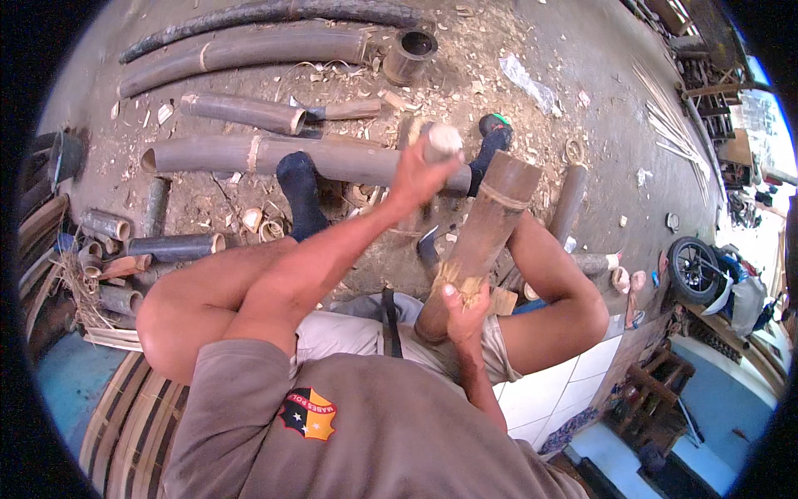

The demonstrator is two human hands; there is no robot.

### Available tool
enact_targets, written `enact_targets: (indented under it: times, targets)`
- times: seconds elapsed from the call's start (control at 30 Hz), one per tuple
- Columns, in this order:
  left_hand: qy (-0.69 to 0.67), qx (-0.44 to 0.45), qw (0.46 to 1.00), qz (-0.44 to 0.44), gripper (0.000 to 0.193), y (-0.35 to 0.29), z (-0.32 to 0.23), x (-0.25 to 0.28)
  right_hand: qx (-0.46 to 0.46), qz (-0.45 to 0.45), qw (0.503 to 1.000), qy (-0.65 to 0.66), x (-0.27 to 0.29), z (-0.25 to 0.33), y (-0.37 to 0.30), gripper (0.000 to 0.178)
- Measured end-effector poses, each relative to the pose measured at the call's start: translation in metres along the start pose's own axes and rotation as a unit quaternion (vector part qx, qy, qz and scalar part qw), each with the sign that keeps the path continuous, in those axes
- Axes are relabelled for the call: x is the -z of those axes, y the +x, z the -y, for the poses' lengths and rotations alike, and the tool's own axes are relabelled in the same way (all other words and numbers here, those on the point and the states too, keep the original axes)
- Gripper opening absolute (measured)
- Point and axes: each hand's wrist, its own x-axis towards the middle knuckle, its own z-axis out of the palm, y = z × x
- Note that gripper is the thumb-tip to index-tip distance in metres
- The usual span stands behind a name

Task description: The person sits on the floor and repeatedly strikes a small bamboo piece with a larger bamboo mallet to shape its end. The person rotates the piece between strikes and occasionally inspects the shaped end.

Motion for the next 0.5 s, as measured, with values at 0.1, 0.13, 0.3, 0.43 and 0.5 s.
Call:
enact_targets:
  times: [0.1,0.13,0.3,0.43,0.5]
  targets:
    - [0.281,-0.129,0.948,0.079,0.043,0.041,-0.028,0.040,0.011,-0.033,0.996,-0.081,0.005,0.006,0.020,0.073]
    - [0.400,-0.157,0.895,0.124,0.042,0.050,-0.031,0.059,-0.009,-0.047,0.986,-0.157,0.003,0.018,0.033,0.066]
    - [0.658,-0.169,0.685,0.263,0.058,0.044,0.016,0.162,0.030,-0.090,0.962,-0.255,-0.016,0.021,0.117,0.064]
    - [0.687,-0.143,0.669,0.244,0.064,0.035,0.007,0.167,0.012,-0.094,0.969,-0.228,-0.035,-0.021,0.152,0.070]
    - [0.690,-0.092,0.667,0.266,0.065,0.044,0.004,0.165,0.072,-0.111,0.968,-0.215,-0.042,-0.050,0.164,0.065]
